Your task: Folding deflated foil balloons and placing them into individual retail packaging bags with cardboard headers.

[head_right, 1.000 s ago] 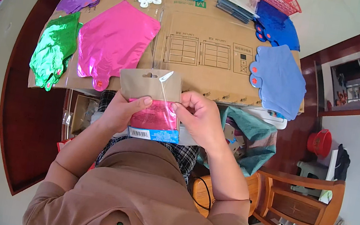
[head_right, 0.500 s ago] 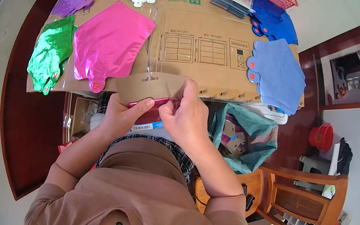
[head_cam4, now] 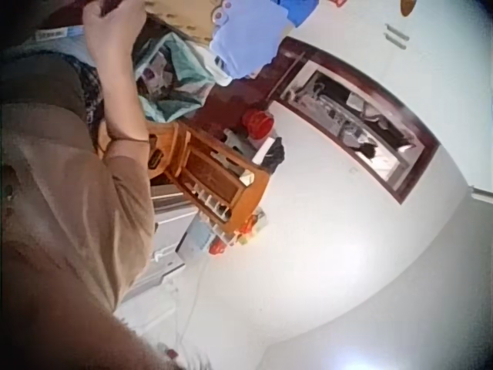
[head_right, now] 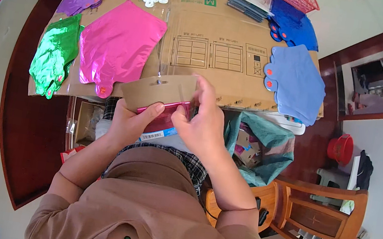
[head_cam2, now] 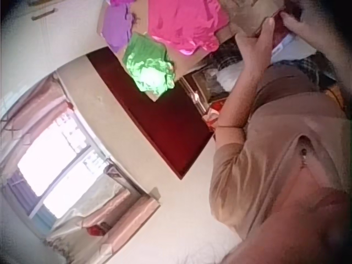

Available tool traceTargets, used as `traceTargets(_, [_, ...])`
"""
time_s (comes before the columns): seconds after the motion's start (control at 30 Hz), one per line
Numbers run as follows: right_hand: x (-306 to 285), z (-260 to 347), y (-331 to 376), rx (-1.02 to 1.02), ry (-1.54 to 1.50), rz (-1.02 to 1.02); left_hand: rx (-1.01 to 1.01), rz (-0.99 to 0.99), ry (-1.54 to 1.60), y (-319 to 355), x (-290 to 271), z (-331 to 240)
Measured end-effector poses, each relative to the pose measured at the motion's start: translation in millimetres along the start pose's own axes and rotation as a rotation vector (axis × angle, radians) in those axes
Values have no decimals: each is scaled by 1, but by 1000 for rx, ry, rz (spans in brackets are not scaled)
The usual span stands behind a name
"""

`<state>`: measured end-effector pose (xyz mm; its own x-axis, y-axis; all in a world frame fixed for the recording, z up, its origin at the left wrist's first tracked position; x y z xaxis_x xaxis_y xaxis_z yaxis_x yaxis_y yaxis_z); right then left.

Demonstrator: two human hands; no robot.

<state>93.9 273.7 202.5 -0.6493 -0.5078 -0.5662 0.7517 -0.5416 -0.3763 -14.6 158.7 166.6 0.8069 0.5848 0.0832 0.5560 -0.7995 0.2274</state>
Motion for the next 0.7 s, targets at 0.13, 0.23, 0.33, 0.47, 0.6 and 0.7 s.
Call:
traceTargets(0.13, [9, -8, 0, -2, -50, -2, -12, 20, 33, -1, 2, 4])
traceTargets(0.23, [10, -7, 0, 20, -86, 3, 9, 19, 17, -1, 2, 5])
traceTargets(0.33, [11, -15, 4, 127, -285, 16, 9, -8, 91, -5, -4, 11])
traceTargets(0.47, [28, -34, 17, 258, -759, 182, -120, 47, 240, -10, -8, 16])
traceTargets(0.6, [33, -51, 48, 349, -839, 274, -226, 174, 271, -6, 2, 30])
traceTargets(0.7, [34, -72, 78, 399, -809, 243, -390, 259, 322, 1, 13, 54])
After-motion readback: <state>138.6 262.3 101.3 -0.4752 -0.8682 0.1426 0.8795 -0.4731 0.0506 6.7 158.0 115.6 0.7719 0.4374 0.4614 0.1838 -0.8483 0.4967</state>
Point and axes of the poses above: each hand's wrist, its own y-axis away from the middle knuckle, its own x-axis out of the palm, z = x × y, the point moved 8 cm from there along -y, towards the middle knuckle, and after that the axes turned 12 degrees about -x, right-handed, at the moved point
